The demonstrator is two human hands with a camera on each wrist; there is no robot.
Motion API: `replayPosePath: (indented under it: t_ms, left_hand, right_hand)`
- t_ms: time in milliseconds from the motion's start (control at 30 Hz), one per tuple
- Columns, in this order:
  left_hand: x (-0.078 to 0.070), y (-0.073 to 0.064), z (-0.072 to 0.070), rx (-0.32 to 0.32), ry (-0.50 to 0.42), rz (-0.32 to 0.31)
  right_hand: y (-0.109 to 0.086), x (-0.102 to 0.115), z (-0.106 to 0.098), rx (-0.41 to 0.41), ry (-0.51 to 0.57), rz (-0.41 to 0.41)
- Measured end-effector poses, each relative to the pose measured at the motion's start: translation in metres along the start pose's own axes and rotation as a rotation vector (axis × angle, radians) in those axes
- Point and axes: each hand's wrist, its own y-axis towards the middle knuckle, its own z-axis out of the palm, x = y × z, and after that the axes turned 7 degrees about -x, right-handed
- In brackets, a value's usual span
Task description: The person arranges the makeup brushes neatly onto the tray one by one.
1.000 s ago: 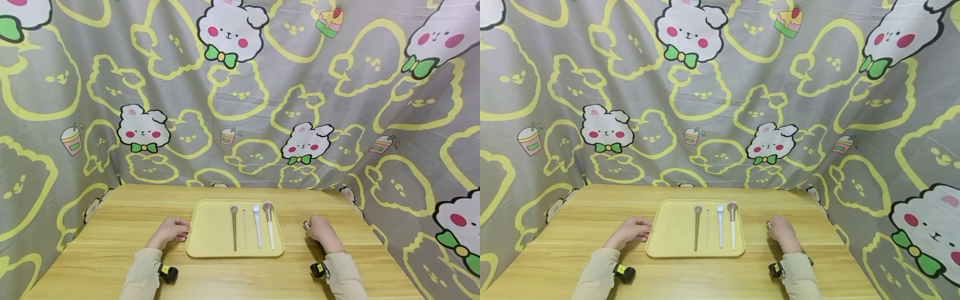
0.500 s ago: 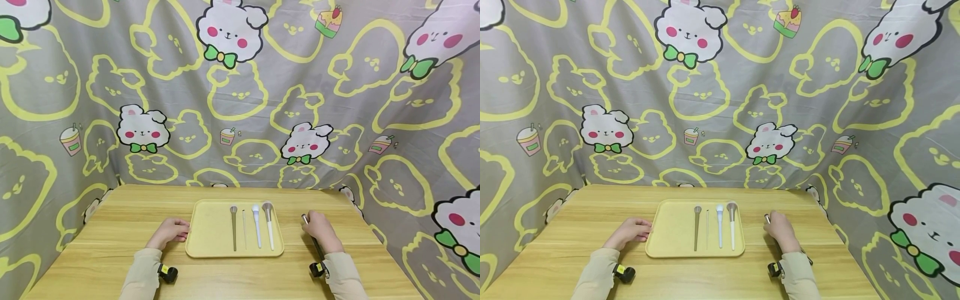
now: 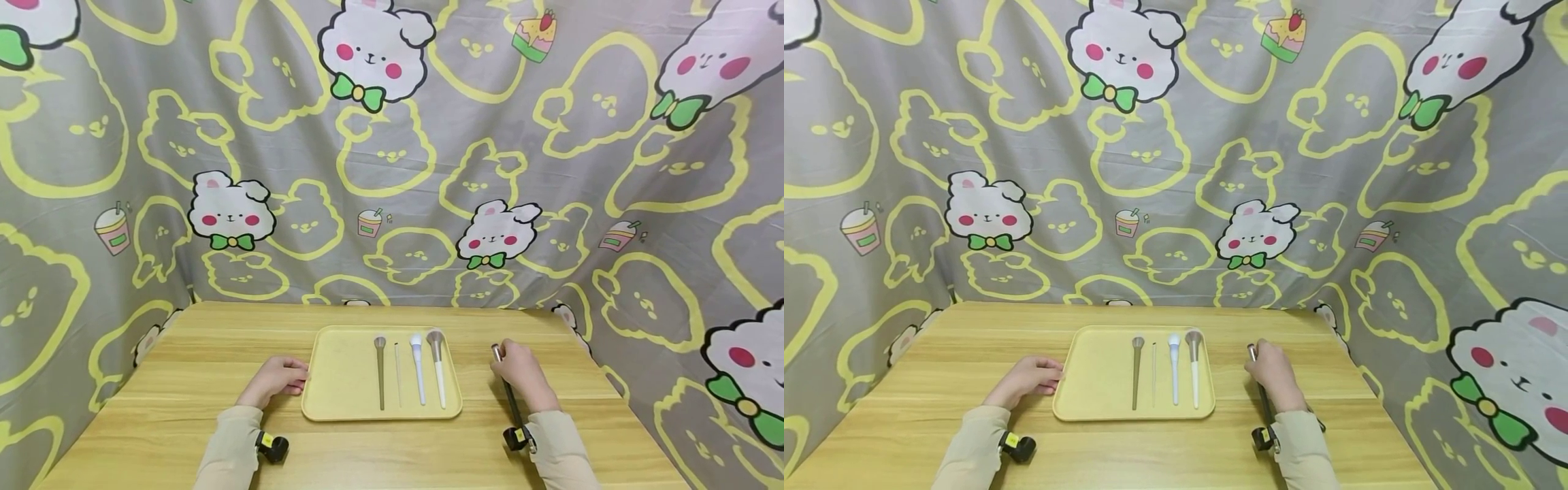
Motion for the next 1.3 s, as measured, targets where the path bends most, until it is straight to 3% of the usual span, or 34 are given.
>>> replayPosePath:
  t_ms: [833,1067,1300]
  left_hand:
    - [-0.002,-0.001,0.001,-0.013,0.007,-0.013]
    - [-0.003,-0.001,0.0,-0.011,0.011,-0.019]
    - [-0.003,-0.001,0.001,-0.015,0.01,-0.021]
  right_hand:
    - [0.01,0.047,0.008,-0.027,0.105,0.052]
    - [0.014,0.067,0.016,-0.005,0.187,0.09]
    - [0.017,0.094,0.024,0.004,0.217,0.073]
